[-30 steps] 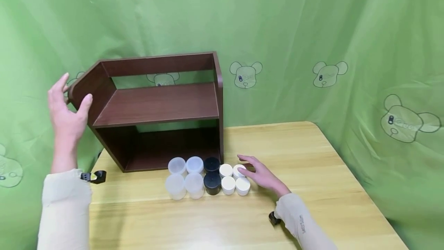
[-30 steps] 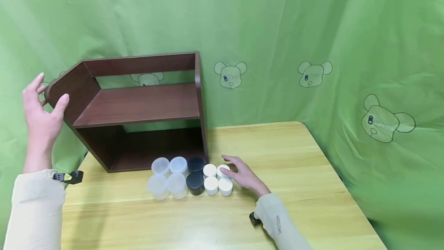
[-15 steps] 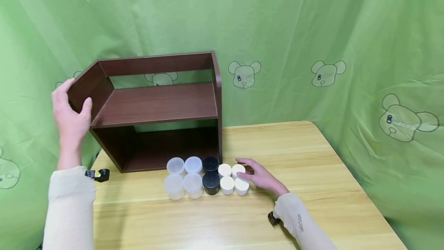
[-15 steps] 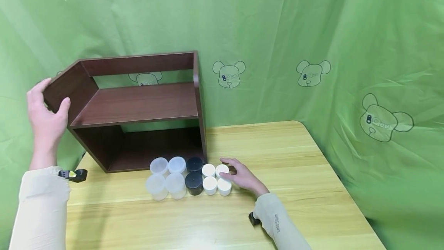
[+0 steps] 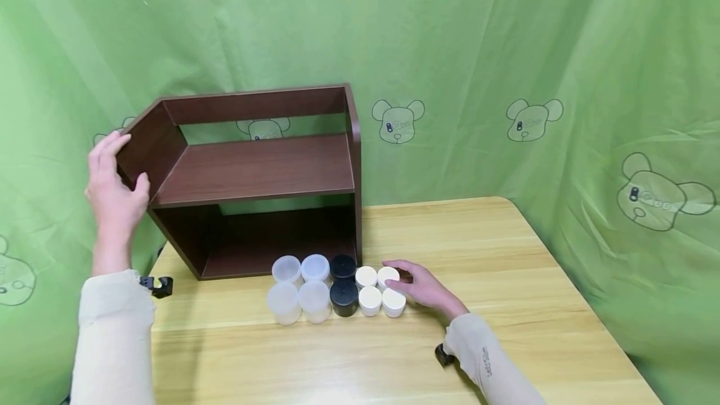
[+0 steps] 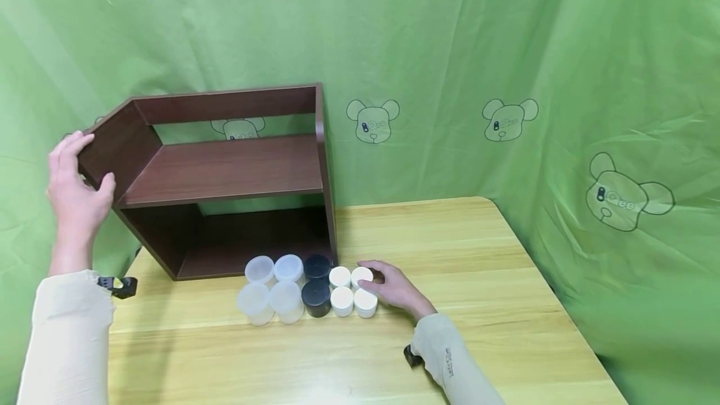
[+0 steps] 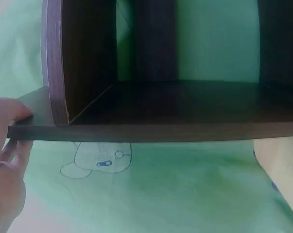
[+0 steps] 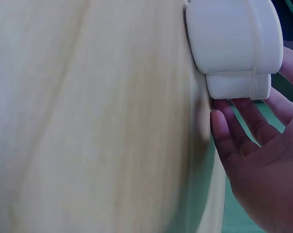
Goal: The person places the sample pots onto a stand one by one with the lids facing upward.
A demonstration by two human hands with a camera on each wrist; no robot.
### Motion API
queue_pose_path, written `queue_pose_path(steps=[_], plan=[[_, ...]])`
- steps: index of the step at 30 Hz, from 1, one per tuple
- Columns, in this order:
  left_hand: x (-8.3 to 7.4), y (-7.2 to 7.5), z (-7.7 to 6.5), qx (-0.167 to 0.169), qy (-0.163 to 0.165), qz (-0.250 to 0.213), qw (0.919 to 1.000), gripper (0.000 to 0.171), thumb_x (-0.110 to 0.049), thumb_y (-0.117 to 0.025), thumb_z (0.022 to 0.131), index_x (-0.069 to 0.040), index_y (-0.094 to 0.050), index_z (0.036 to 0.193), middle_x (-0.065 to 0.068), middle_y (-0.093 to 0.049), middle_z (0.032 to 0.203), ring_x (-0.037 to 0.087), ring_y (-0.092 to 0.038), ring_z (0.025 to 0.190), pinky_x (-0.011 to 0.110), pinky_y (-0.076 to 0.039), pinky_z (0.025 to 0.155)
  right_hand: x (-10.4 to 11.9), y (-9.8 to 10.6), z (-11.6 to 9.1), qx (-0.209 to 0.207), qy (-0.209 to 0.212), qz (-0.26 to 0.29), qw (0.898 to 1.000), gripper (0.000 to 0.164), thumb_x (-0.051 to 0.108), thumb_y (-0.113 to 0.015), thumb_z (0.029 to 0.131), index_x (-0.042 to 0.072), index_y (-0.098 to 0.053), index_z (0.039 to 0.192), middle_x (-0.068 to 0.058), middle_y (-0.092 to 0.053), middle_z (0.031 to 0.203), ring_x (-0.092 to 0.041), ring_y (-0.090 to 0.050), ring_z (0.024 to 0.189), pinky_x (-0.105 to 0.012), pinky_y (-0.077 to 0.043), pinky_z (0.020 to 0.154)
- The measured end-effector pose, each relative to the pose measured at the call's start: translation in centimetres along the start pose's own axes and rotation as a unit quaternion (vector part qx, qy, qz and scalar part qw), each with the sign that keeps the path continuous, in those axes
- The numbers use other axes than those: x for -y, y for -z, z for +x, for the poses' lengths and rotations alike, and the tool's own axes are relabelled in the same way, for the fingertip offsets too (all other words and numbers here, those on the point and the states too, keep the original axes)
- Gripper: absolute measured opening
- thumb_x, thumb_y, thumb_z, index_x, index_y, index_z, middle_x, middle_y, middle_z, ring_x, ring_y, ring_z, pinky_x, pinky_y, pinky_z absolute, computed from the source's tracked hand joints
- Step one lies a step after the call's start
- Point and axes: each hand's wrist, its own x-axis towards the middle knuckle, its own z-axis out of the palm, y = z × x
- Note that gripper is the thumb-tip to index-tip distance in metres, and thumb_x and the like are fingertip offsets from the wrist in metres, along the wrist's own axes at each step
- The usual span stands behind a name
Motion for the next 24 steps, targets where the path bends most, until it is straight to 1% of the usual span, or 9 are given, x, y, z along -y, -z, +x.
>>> queue_pose_path(steps=[7, 11, 14, 19, 24], plan=[[0.2, 0.1, 0.1, 0.009, 0.013, 0.008, 0.9998, 0.07, 0.002, -0.066, 0.09, -0.03, -0.051, 0.151, -0.011, -0.04, 0.163, 0.019, -0.038, 0.151, 0.065, -0.029, 0.115, 0.0, 0.0, 0.1, -0.015, -0.013, -0.004, 1.0, 0.05, 0.027, -0.072, 0.098, 0.007, -0.061, 0.143, -0.013, -0.066, 0.134, -0.025, -0.063, 0.116, -0.043, -0.053, 0.102], [0.1, 0.1, 0.1, 0.008, 0.015, 0.011, 0.9998, 0.069, 0.001, -0.065, 0.091, -0.03, -0.051, 0.151, -0.013, -0.039, 0.163, 0.017, -0.037, 0.151, 0.065, -0.028, 0.115, 0.1, -0.1, 0.3, -0.02, -0.015, -0.016, 1.0, 0.049, 0.028, -0.073, 0.098, 0.008, -0.063, 0.142, -0.011, -0.068, 0.132, -0.023, -0.064, 0.114, -0.042, -0.053, 0.101], [-0.1, 0.2, 0.1, 0.008, 0.017, 0.01, 0.9998, 0.069, 0.001, -0.065, 0.091, -0.03, -0.051, 0.15, -0.013, -0.039, 0.163, 0.015, -0.036, 0.151, 0.065, -0.028, 0.115, 0.3, -0.1, 0.3, -0.026, -0.012, -0.031, 0.999, 0.049, 0.029, -0.074, 0.097, 0.008, -0.064, 0.14, -0.009, -0.069, 0.127, -0.021, -0.064, 0.11, -0.04, -0.053, 0.098], [-0.7, 0.3, -0.1, 0.012, 0.031, 0.01, 0.9994, 0.068, 0.002, -0.063, 0.092, -0.029, -0.05, 0.152, -0.011, -0.037, 0.164, 0.014, -0.033, 0.153, 0.064, -0.025, 0.116, 0.8, -0.2, 0.4, -0.039, -0.006, -0.051, 0.998, 0.046, 0.026, -0.076, 0.096, 0.009, -0.066, 0.138, -0.005, -0.071, 0.117, -0.018, -0.062, 0.105, -0.039, -0.052, 0.096], [-1.0, 0.4, -0.2, 0.019, 0.033, 0.014, 0.9992, 0.069, 0.002, -0.062, 0.094, -0.029, -0.048, 0.153, -0.011, -0.036, 0.165, 0.015, -0.032, 0.153, 0.064, -0.025, 0.116, 1.1, -0.2, 0.3, -0.044, -0.006, -0.062, 0.997, 0.045, 0.025, -0.075, 0.096, 0.008, -0.067, 0.136, -0.005, -0.072, 0.118, -0.019, -0.063, 0.106, -0.042, -0.052, 0.098]])
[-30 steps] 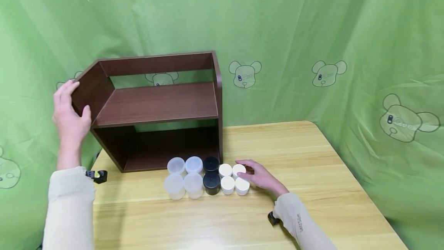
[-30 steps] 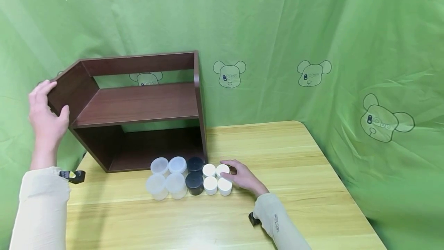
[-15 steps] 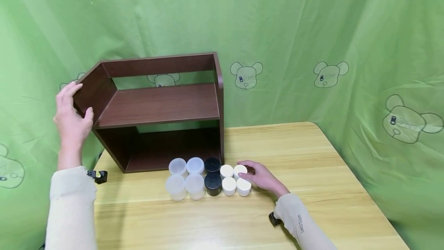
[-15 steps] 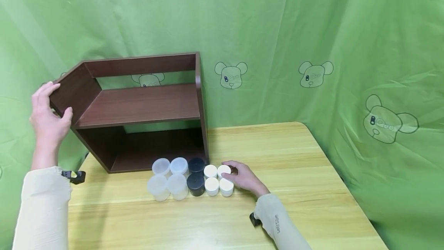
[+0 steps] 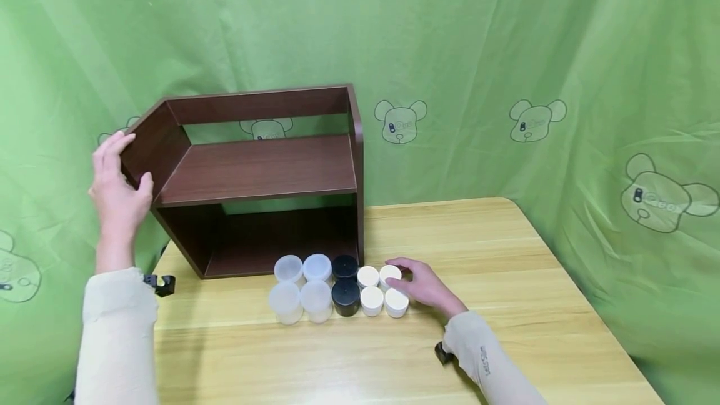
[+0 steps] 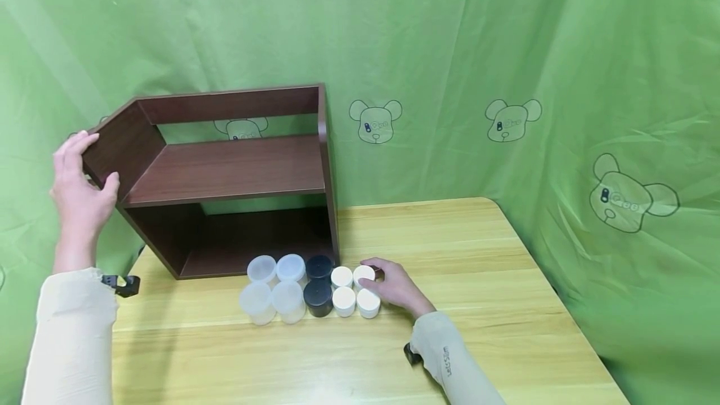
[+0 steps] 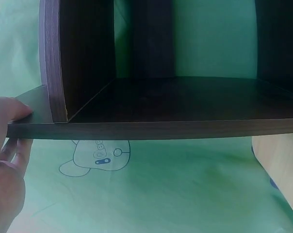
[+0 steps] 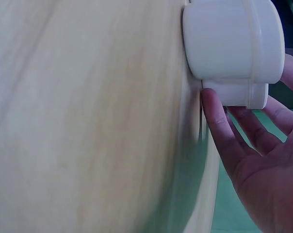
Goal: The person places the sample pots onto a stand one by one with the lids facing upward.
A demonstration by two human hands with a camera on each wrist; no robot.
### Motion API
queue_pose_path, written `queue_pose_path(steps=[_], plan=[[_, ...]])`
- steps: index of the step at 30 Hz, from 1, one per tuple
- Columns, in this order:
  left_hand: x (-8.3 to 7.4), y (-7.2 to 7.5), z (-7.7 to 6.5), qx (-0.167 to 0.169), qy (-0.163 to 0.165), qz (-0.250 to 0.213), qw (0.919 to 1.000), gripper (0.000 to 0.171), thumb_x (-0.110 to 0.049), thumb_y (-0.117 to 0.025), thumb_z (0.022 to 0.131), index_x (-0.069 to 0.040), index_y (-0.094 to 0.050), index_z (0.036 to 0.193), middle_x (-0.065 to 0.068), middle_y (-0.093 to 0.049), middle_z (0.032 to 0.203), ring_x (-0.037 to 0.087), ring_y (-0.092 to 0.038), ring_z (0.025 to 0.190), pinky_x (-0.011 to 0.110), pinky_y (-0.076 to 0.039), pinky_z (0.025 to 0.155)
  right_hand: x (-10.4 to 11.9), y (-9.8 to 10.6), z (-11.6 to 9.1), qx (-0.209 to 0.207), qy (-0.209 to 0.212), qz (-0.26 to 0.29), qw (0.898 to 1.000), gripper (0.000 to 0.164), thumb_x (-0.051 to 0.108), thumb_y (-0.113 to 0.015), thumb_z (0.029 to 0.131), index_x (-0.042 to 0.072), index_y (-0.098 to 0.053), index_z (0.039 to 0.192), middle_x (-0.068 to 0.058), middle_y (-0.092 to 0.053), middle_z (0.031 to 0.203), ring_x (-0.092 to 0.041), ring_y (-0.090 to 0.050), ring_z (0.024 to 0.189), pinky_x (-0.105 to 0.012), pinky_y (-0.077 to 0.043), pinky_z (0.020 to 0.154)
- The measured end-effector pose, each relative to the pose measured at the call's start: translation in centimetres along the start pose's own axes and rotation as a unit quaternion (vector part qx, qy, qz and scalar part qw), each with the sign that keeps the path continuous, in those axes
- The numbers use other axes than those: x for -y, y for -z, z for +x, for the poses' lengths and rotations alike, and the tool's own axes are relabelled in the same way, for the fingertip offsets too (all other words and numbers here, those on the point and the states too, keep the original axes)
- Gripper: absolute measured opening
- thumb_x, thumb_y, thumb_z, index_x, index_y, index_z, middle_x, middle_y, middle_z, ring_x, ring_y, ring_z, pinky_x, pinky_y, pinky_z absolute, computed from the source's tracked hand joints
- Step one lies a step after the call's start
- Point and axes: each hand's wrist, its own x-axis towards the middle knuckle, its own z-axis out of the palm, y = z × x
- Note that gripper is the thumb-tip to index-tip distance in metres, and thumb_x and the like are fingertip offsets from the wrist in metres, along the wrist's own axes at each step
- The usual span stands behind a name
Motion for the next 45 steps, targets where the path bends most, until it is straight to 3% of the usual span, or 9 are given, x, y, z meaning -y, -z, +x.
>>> queue_pose_path(steps=[10, 15, 17, 19, 22, 25, 33, 39, 45], plan=[[0.9, -0.4, 0.4, 0.008, -0.007, -0.001, 0.9999, 0.069, -0.002, -0.064, 0.094, -0.034, -0.047, 0.153, -0.013, -0.035, 0.165, 0.012, -0.031, 0.153, 0.064, -0.025, 0.116, -0.2, 0.1, 0.0, 0.001, -0.005, -0.009, 1.0, 0.047, 0.029, -0.075, 0.096, 0.01, -0.066, 0.138, -0.01, -0.068, 0.134, -0.03, -0.061, 0.123, -0.054, -0.047, 0.11], [1.4, -0.2, 0.6, -0.001, -0.03, -0.019, 0.9993, 0.07, 0.003, -0.066, 0.091, -0.03, -0.052, 0.151, -0.01, -0.04, 0.163, 0.015, -0.036, 0.151, 0.06, -0.026, 0.115, -0.1, 0.0, 0.2, 0.003, -0.007, -0.01, 1.0, 0.048, 0.028, -0.076, 0.095, 0.01, -0.066, 0.138, -0.009, -0.069, 0.13, -0.028, -0.062, 0.12, -0.053, -0.048, 0.108], [1.5, -0.1, 0.7, -0.006, -0.038, -0.03, 0.9988, 0.07, 0.006, -0.067, 0.089, -0.027, -0.055, 0.149, -0.009, -0.043, 0.161, 0.014, -0.038, 0.15, 0.05, -0.028, 0.119, -0.1, -0.1, 0.2, 0.004, -0.005, -0.011, 1.0, 0.047, 0.028, -0.076, 0.095, 0.01, -0.066, 0.138, -0.007, -0.07, 0.127, -0.025, -0.063, 0.116, -0.051, -0.05, 0.107], [1.5, 0.1, 0.7, -0.011, -0.044, -0.036, 0.9983, 0.069, 0.007, -0.069, 0.087, -0.025, -0.058, 0.147, -0.008, -0.047, 0.158, 0.011, -0.042, 0.146, 0.033, -0.036, 0.116, 0.0, -0.2, 0.3, 0.004, -0.004, -0.011, 1.0, 0.047, 0.027, -0.076, 0.095, 0.009, -0.066, 0.137, -0.006, -0.071, 0.124, -0.023, -0.063, 0.113, -0.05, -0.05, 0.105], [1.5, 0.4, 0.7, -0.013, -0.039, -0.043, 0.9983, 0.069, 0.009, -0.069, 0.086, -0.024, -0.06, 0.146, -0.01, -0.049, 0.156, 0.004, -0.05, 0.132, 0.011, -0.045, 0.094, 0.0, -0.2, 0.3, 0.002, -0.003, -0.01, 1.0, 0.046, 0.028, -0.076, 0.095, 0.01, -0.067, 0.136, -0.005, -0.071, 0.121, -0.021, -0.063, 0.11, -0.048, -0.051, 0.103], [1.5, 0.5, 0.8, -0.013, -0.038, -0.051, 0.9979, 0.069, 0.012, -0.07, 0.085, -0.022, -0.062, 0.145, -0.008, -0.05, 0.155, -0.001, -0.052, 0.115, 0.002, -0.042, 0.074, 0.0, -0.2, 0.3, 0.0, -0.004, -0.008, 1.0, 0.046, 0.028, -0.076, 0.095, 0.01, -0.067, 0.136, -0.004, -0.071, 0.119, -0.021, -0.063, 0.109, -0.048, -0.051, 0.102], [1.6, 1.1, 0.6, -0.005, -0.049, -0.089, 0.9948, 0.068, 0.016, -0.07, 0.083, -0.015, -0.063, 0.143, -0.003, -0.052, 0.154, -0.004, -0.053, 0.112, 0.0, -0.044, 0.075, 0.1, 0.1, 0.4, -0.001, -0.001, -0.005, 1.0, 0.048, 0.026, -0.075, 0.096, 0.007, -0.064, 0.138, -0.006, -0.071, 0.119, -0.023, -0.064, 0.109, -0.05, -0.051, 0.102], [1.4, 0.9, 0.7, 0.002, -0.041, -0.081, 0.9959, 0.07, 0.014, -0.07, 0.084, -0.019, -0.062, 0.145, -0.004, -0.05, 0.156, -0.006, -0.053, 0.103, 0.001, -0.044, 0.076, 1.1, 1.0, 0.6, -0.014, -0.002, 0.003, 1.0, 0.049, 0.024, -0.075, 0.096, 0.008, -0.063, 0.141, -0.01, -0.071, 0.126, -0.028, -0.065, 0.116, -0.05, -0.052, 0.104], [1.5, 0.7, 0.7, 0.008, -0.047, -0.066, 0.9967, 0.072, 0.012, -0.072, 0.085, -0.023, -0.06, 0.147, -0.006, -0.048, 0.157, -0.006, -0.052, 0.105, 0.0, -0.043, 0.074, 3.0, 2.3, 0.2, -0.023, 0.015, 0.01, 1.0, 0.052, 0.028, -0.075, 0.097, 0.01, -0.061, 0.143, -0.009, -0.069, 0.128, -0.03, -0.064, 0.119, -0.05, -0.055, 0.101]])
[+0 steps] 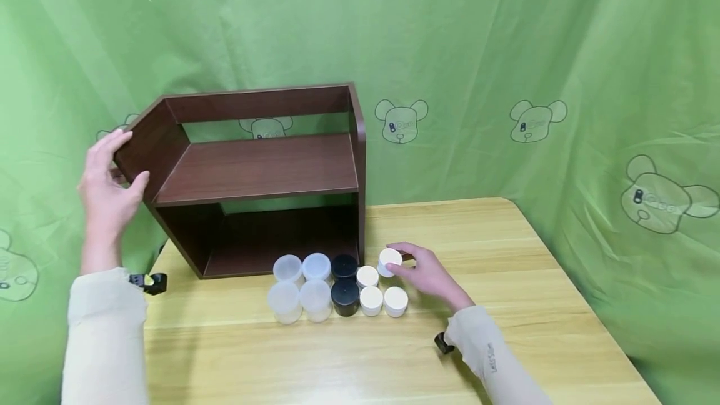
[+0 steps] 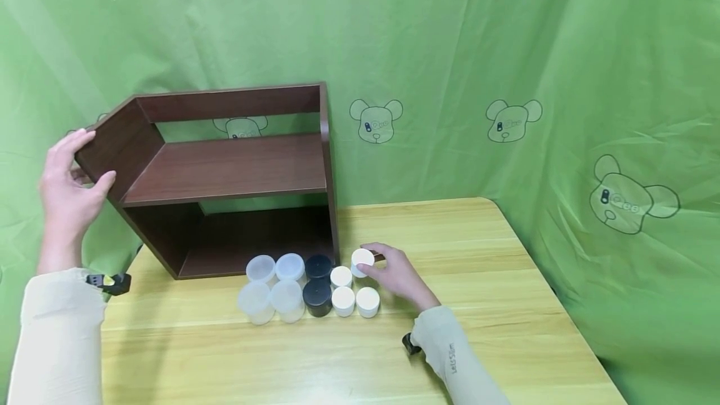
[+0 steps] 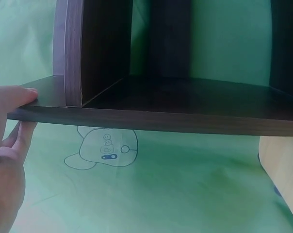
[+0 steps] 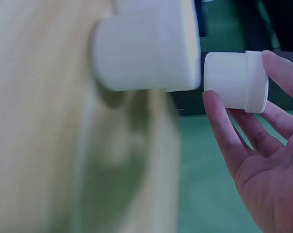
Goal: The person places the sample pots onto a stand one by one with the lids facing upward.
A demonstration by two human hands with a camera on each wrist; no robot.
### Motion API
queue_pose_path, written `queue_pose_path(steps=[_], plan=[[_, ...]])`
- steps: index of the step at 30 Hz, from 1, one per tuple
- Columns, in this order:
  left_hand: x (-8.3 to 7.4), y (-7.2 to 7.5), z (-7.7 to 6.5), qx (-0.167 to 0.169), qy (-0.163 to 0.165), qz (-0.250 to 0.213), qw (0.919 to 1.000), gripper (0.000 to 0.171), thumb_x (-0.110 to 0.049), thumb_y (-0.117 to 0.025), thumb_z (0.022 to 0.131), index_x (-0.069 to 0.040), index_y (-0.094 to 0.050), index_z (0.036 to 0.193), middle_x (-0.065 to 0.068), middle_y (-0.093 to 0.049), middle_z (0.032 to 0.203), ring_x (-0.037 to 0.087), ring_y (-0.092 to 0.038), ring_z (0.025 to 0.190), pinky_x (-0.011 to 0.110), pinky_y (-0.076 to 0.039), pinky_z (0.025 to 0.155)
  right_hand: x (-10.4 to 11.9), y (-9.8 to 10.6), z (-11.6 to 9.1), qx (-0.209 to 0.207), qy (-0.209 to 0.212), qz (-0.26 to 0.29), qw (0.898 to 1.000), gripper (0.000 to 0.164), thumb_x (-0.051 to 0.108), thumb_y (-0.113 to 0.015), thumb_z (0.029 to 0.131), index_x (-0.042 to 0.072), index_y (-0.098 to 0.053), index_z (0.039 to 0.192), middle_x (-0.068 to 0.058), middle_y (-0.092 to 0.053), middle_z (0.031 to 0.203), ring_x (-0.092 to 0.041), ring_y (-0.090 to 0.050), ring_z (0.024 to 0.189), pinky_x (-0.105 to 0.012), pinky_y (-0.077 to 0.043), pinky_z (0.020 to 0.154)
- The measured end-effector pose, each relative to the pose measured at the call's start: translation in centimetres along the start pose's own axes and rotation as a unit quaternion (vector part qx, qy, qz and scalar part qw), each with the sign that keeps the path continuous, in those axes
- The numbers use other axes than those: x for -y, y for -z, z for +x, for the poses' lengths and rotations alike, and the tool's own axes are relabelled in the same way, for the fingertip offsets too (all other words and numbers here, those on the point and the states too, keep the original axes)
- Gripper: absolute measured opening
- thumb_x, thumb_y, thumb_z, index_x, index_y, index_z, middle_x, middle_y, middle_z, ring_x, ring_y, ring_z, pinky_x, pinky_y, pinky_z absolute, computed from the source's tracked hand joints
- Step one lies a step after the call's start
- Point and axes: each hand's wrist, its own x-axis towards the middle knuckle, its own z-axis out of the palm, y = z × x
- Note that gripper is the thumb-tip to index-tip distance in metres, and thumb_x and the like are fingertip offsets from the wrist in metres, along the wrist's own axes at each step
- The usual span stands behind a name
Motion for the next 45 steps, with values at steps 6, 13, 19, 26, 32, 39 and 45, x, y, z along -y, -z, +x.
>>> queue_pose_path(steps=[6, 13, 19, 26, 32, 39, 45], plan=[[-0.1, 0.0, -0.1, 0.002, 0.001, 0.013, 0.9999, 0.072, 0.01, -0.071, 0.086, -0.025, -0.058, 0.148, -0.011, -0.046, 0.158, -0.003, -0.053, 0.11, 0.0, -0.042, 0.074, 2.8, 1.6, -0.5, -0.011, 0.026, 0.023, 0.999, 0.051, 0.023, -0.074, 0.097, 0.008, -0.06, 0.144, -0.011, -0.068, 0.132, -0.029, -0.062, 0.118, -0.043, -0.059, 0.097], [-0.1, 0.0, -0.1, 0.003, 0.007, 0.033, 0.9994, 0.072, 0.007, -0.072, 0.088, -0.028, -0.056, 0.149, -0.013, -0.044, 0.159, -0.003, -0.052, 0.116, -0.001, -0.04, 0.073, 5.8, 3.2, -0.8, -0.022, 0.069, 0.032, 0.997, 0.048, 0.02, -0.075, 0.096, 0.008, -0.063, 0.141, -0.013, -0.069, 0.128, -0.029, -0.064, 0.112, -0.029, -0.062, 0.086], [-0.1, 0.2, -0.2, 0.006, 0.013, 0.038, 0.9992, 0.073, 0.007, -0.071, 0.088, -0.028, -0.055, 0.15, -0.012, -0.043, 0.16, -0.011, -0.048, 0.094, 0.0, -0.041, 0.071, 8.1, 3.9, -0.9, -0.022, 0.092, 0.03, 0.995, 0.049, 0.02, -0.077, 0.095, 0.009, -0.063, 0.141, -0.01, -0.068, 0.132, -0.026, -0.064, 0.111, -0.027, -0.061, 0.087], [-0.1, 0.1, -0.1, 0.009, 0.016, 0.048, 0.9987, 0.073, 0.006, -0.071, 0.089, -0.03, -0.054, 0.151, -0.013, -0.042, 0.161, -0.011, -0.047, 0.097, 0.0, -0.041, 0.073, 10.6, 4.1, -0.8, -0.018, 0.116, 0.033, 0.993, 0.048, 0.02, -0.077, 0.095, 0.012, -0.065, 0.14, -0.007, -0.067, 0.137, -0.027, -0.064, 0.112, -0.026, -0.061, 0.086], [0.1, -0.1, -0.3, 0.009, 0.016, 0.055, 0.9983, 0.073, 0.005, -0.07, 0.089, -0.03, -0.053, 0.151, -0.014, -0.041, 0.161, -0.009, -0.047, 0.094, 0.001, -0.04, 0.072, 12.8, 3.8, -0.7, -0.008, 0.138, 0.049, 0.989, 0.049, 0.02, -0.077, 0.095, 0.014, -0.064, 0.141, -0.005, -0.066, 0.138, -0.027, -0.064, 0.112, -0.027, -0.061, 0.087], [0.2, -0.2, -0.4, -0.003, 0.007, 0.046, 0.9989, 0.072, 0.005, -0.071, 0.088, -0.03, -0.055, 0.15, -0.016, -0.043, 0.16, 0.008, -0.054, 0.127, 0.004, -0.041, 0.086, 15.0, 3.2, 0.1, -0.007, 0.16, 0.055, 0.986, 0.046, 0.022, -0.078, 0.094, 0.019, -0.066, 0.138, 0.001, -0.068, 0.131, -0.018, -0.063, 0.107, -0.028, -0.061, 0.087], [0.1, -0.2, -0.4, -0.006, -0.001, 0.043, 0.999, 0.072, 0.005, -0.071, 0.087, -0.03, -0.056, 0.149, -0.012, -0.045, 0.16, 0.014, -0.049, 0.14, 0.005, -0.037, 0.092, 17.1, 2.0, 1.5, -0.004, 0.192, 0.062, 0.979, 0.045, 0.019, -0.078, 0.093, 0.017, -0.067, 0.137, 0.001, -0.068, 0.13, -0.017, -0.063, 0.108, -0.027, -0.062, 0.084]])
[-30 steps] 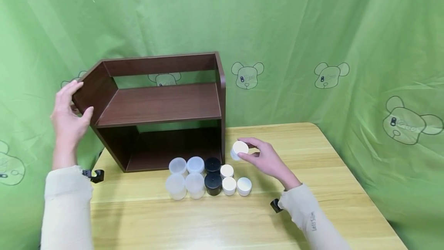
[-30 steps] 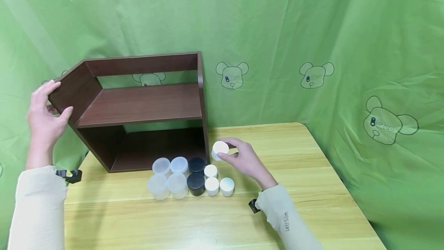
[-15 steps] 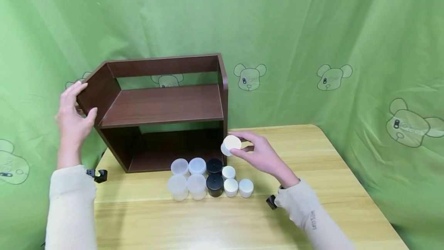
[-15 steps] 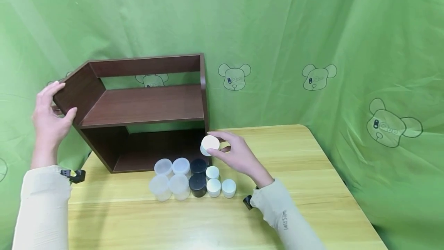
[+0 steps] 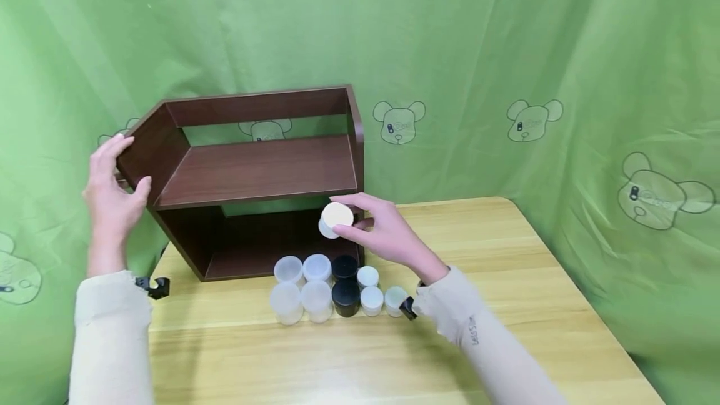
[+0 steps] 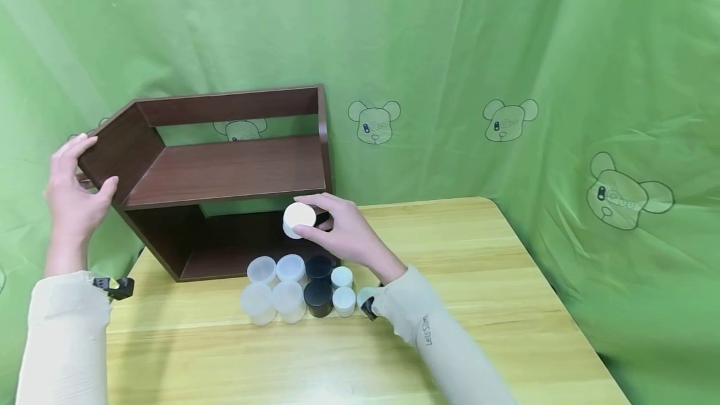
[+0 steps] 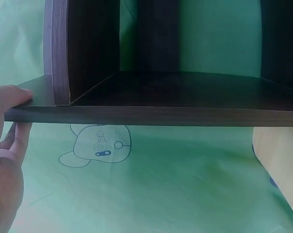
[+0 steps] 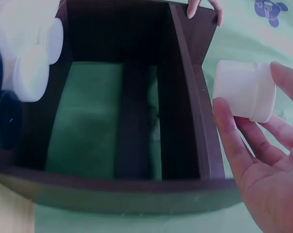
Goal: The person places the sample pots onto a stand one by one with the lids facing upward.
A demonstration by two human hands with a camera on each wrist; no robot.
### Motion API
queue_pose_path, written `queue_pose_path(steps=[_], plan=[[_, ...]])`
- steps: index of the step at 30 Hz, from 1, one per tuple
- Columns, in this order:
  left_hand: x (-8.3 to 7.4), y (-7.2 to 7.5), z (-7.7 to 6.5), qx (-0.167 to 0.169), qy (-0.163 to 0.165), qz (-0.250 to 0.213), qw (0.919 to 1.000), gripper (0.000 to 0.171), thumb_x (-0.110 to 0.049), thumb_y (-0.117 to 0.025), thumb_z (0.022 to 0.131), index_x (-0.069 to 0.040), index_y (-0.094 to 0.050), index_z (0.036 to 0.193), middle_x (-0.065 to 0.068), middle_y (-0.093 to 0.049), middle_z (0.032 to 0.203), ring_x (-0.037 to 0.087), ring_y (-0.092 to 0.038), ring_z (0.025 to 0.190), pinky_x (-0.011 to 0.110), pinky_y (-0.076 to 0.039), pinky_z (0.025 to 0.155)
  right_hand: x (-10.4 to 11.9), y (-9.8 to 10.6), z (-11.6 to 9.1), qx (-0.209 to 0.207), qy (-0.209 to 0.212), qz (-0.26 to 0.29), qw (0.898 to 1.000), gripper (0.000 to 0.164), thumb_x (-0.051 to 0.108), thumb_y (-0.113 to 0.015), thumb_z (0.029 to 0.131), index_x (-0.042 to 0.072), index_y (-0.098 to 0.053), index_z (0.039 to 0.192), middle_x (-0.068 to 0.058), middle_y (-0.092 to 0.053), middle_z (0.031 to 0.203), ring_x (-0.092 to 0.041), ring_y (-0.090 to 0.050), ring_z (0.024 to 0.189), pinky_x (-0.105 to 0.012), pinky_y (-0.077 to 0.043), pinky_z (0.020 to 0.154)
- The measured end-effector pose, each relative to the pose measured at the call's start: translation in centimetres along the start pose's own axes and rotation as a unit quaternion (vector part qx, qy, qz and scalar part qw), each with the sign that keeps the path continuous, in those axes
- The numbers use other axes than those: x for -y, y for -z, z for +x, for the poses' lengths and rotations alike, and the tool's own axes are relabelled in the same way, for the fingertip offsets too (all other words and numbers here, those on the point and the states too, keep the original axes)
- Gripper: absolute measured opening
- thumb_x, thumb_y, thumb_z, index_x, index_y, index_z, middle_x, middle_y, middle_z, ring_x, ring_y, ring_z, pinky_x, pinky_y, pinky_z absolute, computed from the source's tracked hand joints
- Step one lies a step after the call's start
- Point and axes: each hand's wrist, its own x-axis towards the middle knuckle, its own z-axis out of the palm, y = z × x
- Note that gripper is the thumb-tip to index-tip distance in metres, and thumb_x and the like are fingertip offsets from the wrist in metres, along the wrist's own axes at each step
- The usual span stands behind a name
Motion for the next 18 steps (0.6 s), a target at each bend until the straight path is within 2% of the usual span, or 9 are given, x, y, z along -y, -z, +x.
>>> queue_pose_path(steps=[3, 7, 9, 11, 14, 15, 18], plan=[[-0.2, 0.0, -0.1, 0.001, 0.003, 0.006, 1.0, 0.072, 0.003, -0.072, 0.088, -0.032, -0.056, 0.149, -0.015, -0.044, 0.16, 0.014, -0.054, 0.13, 0.005, -0.039, 0.086, 0.6, -0.6, 1.1, 0.009, 0.017, -0.007, 1.0, 0.046, 0.02, -0.078, 0.093, 0.016, -0.067, 0.138, 0.0, -0.068, 0.13, -0.016, -0.063, 0.11, -0.026, -0.062, 0.082], [-0.1, 0.1, 0.0, 0.003, 0.002, 0.007, 1.0, 0.071, 0.002, -0.071, 0.089, -0.032, -0.055, 0.15, -0.018, -0.042, 0.16, 0.015, -0.055, 0.13, 0.005, -0.039, 0.085, 1.2, -1.2, 2.7, 0.013, 0.033, -0.02, 0.999, 0.047, 0.021, -0.078, 0.094, 0.014, -0.067, 0.138, -0.001, -0.068, 0.131, -0.016, -0.063, 0.114, -0.024, -0.062, 0.081], [-0.1, 0.0, 0.0, 0.003, 0.0, 0.006, 1.0, 0.071, 0.002, -0.071, 0.089, -0.031, -0.055, 0.15, -0.019, -0.042, 0.16, 0.01, -0.055, 0.128, 0.004, -0.039, 0.085, 1.5, -1.4, 3.5, 0.01, 0.035, -0.024, 0.999, 0.047, 0.022, -0.078, 0.094, 0.012, -0.067, 0.138, -0.002, -0.068, 0.132, -0.016, -0.063, 0.115, -0.024, -0.061, 0.081], [-0.2, 0.0, -0.1, 0.002, 0.0, 0.008, 1.0, 0.071, 0.002, -0.071, 0.089, -0.031, -0.055, 0.149, -0.018, -0.042, 0.16, 0.003, -0.057, 0.114, 0.005, -0.04, 0.081, 1.7, -1.6, 4.3, 0.007, 0.033, -0.029, 0.999, 0.046, 0.023, -0.078, 0.094, 0.012, -0.067, 0.137, -0.002, -0.068, 0.131, -0.016, -0.064, 0.113, -0.025, -0.061, 0.081], [-0.3, 0.0, -0.1, 0.0, 0.004, 0.012, 0.9999, 0.071, 0.003, -0.071, 0.089, -0.032, -0.055, 0.149, -0.017, -0.043, 0.16, -0.01, -0.048, 0.099, 0.008, -0.039, 0.078, 2.1, -2.0, 5.5, 0.005, 0.025, -0.023, 0.999, 0.045, 0.023, -0.078, 0.094, 0.012, -0.068, 0.136, -0.003, -0.069, 0.129, -0.016, -0.066, 0.11, -0.026, -0.061, 0.084], [-0.2, 0.0, -0.1, 0.0, 0.003, 0.01, 0.9999, 0.071, 0.003, -0.071, 0.089, -0.031, -0.055, 0.149, -0.015, -0.043, 0.16, -0.011, -0.047, 0.099, 0.01, -0.038, 0.084, 2.2, -2.2, 5.9, 0.005, 0.023, -0.018, 1.0, 0.045, 0.022, -0.078, 0.094, 0.012, -0.068, 0.136, -0.003, -0.069, 0.128, -0.016, -0.068, 0.109, -0.026, -0.061, 0.085], [-0.2, 0.0, -0.2, 0.0, 0.003, 0.011, 0.9999, 0.072, 0.003, -0.071, 0.089, -0.031, -0.055, 0.149, -0.013, -0.043, 0.161, -0.014, -0.046, 0.099, 0.012, -0.038, 0.085, 2.5, -2.8, 7.2, 0.006, 0.021, -0.01, 1.0, 0.045, 0.022, -0.078, 0.094, 0.011, -0.067, 0.136, -0.004, -0.069, 0.129, -0.016, -0.071, 0.106, -0.025, -0.06, 0.088]])
